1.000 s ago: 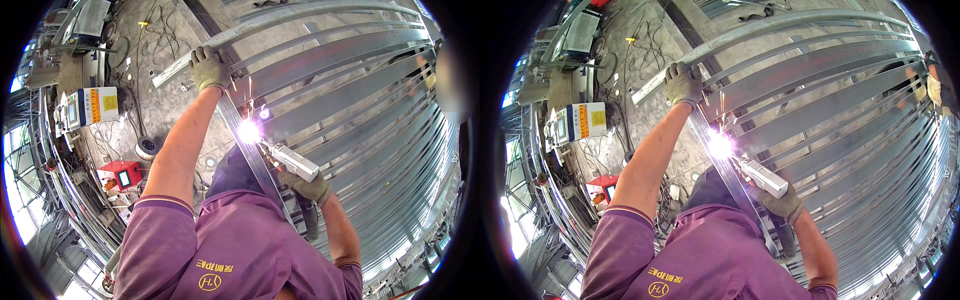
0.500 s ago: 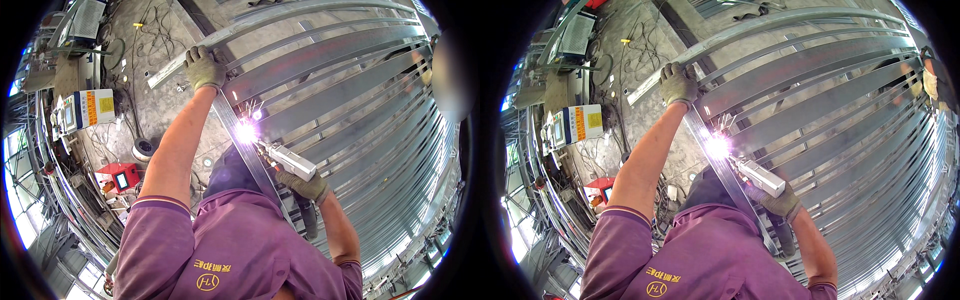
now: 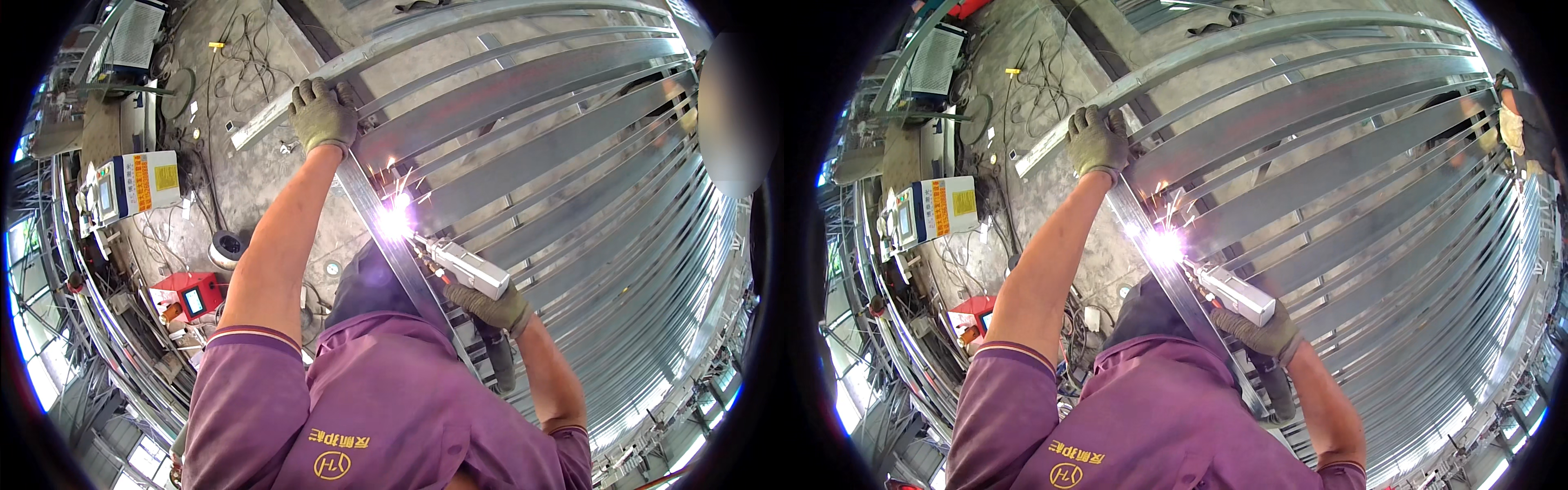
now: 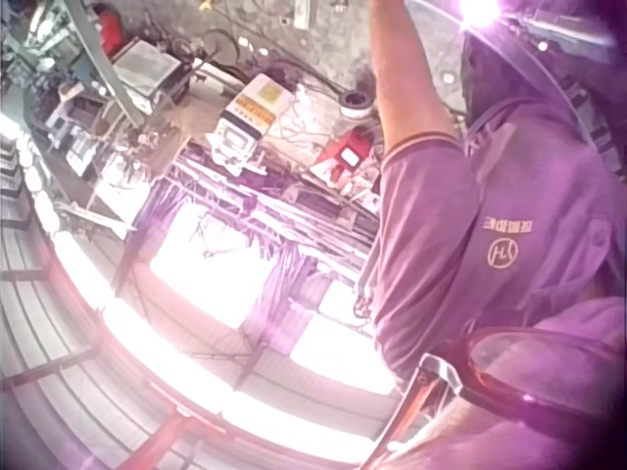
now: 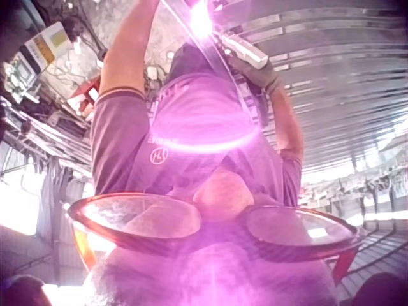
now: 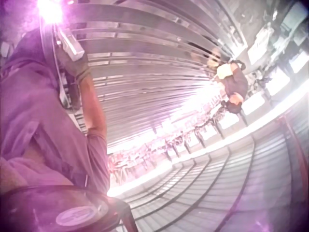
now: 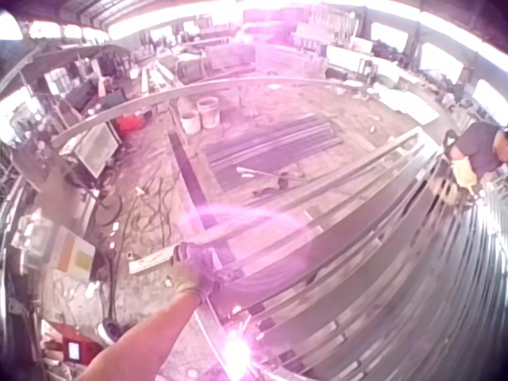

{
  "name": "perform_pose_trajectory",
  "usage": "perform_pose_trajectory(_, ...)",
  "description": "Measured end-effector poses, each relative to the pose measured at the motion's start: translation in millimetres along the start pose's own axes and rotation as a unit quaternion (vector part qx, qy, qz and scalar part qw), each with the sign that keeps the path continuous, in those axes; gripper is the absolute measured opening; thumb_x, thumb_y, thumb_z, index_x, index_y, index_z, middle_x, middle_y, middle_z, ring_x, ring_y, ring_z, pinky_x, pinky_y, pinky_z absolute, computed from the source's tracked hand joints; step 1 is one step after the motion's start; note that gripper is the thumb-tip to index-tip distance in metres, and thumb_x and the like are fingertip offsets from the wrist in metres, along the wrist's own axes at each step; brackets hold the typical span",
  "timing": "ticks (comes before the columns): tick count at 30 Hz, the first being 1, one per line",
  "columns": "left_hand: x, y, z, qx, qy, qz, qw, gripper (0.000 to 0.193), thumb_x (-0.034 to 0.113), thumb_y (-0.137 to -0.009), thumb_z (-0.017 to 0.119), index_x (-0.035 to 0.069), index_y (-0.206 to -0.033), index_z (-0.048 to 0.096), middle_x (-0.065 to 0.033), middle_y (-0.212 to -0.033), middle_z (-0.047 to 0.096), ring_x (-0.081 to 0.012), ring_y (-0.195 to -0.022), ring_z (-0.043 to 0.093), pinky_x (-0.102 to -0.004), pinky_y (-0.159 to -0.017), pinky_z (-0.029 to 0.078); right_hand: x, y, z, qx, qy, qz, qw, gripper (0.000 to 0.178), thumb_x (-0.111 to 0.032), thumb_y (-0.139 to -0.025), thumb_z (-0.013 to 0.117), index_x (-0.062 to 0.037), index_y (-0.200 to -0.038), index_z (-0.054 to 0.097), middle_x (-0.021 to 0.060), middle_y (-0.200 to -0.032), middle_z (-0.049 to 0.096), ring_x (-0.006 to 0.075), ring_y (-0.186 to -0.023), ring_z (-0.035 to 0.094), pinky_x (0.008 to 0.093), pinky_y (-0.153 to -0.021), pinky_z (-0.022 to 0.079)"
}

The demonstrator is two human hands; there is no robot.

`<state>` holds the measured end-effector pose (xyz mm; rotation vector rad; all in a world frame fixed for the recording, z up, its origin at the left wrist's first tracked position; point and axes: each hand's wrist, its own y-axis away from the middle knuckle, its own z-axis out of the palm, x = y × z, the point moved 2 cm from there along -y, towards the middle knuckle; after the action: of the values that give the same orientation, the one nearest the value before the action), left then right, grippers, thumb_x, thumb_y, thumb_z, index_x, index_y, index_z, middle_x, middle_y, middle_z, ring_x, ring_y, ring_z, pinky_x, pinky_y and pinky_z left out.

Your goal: The person welds a large metal gate frame using a handheld welding tool, moving along the seams to join metal bars. The person wears gloves and a purple shirt, and another worker is visible in the background.

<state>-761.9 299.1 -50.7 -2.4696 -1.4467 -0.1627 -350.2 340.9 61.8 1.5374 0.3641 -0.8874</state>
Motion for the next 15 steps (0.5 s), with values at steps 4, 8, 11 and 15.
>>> perform_pose_trajectory(4, 0.9, -1.2, -1.8, -0.008, -0.003, -0.005, 1.000, 0.051, 0.046, -0.106, 0.052, 0.004, -0.131, 0.061, -0.0175, -0.146, 0.056, -0.0364, -0.142, 0.047, -0.0534, -0.117, 0.037, 6.1, -1.6, 0.5, 0.002, -0.024, -0.003, 1.000, 0.057, -0.025, -0.091, 0.089, -0.0063, -0.141, 0.068, 0.0059, -0.131, 0.075, 0.0138, -0.117, 0.070, 0.0294, -0.099, 0.057)
perform_pose_trajectory(8, 1.0, -1.3, -1.4, -0.005, -0.009, -0.002, 1.000, 0.051, 0.047, -0.105, 0.053, 0.004, -0.131, 0.061, -0.0176, -0.146, 0.056, -0.0364, -0.142, 0.047, -0.0532, -0.117, 0.037, 6.4, 0.5, -1.7, 0.001, -0.016, -0.001, 1.000, 0.060, -0.024, -0.091, 0.090, -0.0064, -0.143, 0.067, 0.0060, -0.132, 0.075, 0.0138, -0.119, 0.069, 0.0300, -0.100, 0.057)
perform_pose_trajectory(11, 0.1, -2.5, -2.2, -0.025, -0.001, -0.007, 1.000, 0.051, 0.047, -0.105, 0.054, 0.004, -0.131, 0.062, -0.0181, -0.145, 0.057, -0.0369, -0.141, 0.047, -0.0537, -0.117, 0.037, 3.1, 1.7, -1.4, 0.007, -0.014, 0.013, 1.000, 0.061, -0.024, -0.091, 0.090, -0.0061, -0.144, 0.066, 0.0061, -0.132, 0.074, 0.0136, -0.119, 0.069, 0.0301, -0.101, 0.057)
perform_pose_trajectory(15, 0.4, -0.8, 0.1, -0.010, 0.000, -0.004, 1.000, 0.052, 0.047, -0.105, 0.054, 0.003, -0.133, 0.061, -0.0189, -0.147, 0.056, -0.0375, -0.143, 0.046, -0.0545, -0.119, 0.036, 7.3, 3.1, -1.8, 0.002, -0.016, 0.007, 1.000, 0.061, -0.026, -0.091, 0.089, -0.0059, -0.144, 0.066, 0.0063, -0.131, 0.075, 0.0136, -0.118, 0.069, 0.0302, -0.099, 0.058)
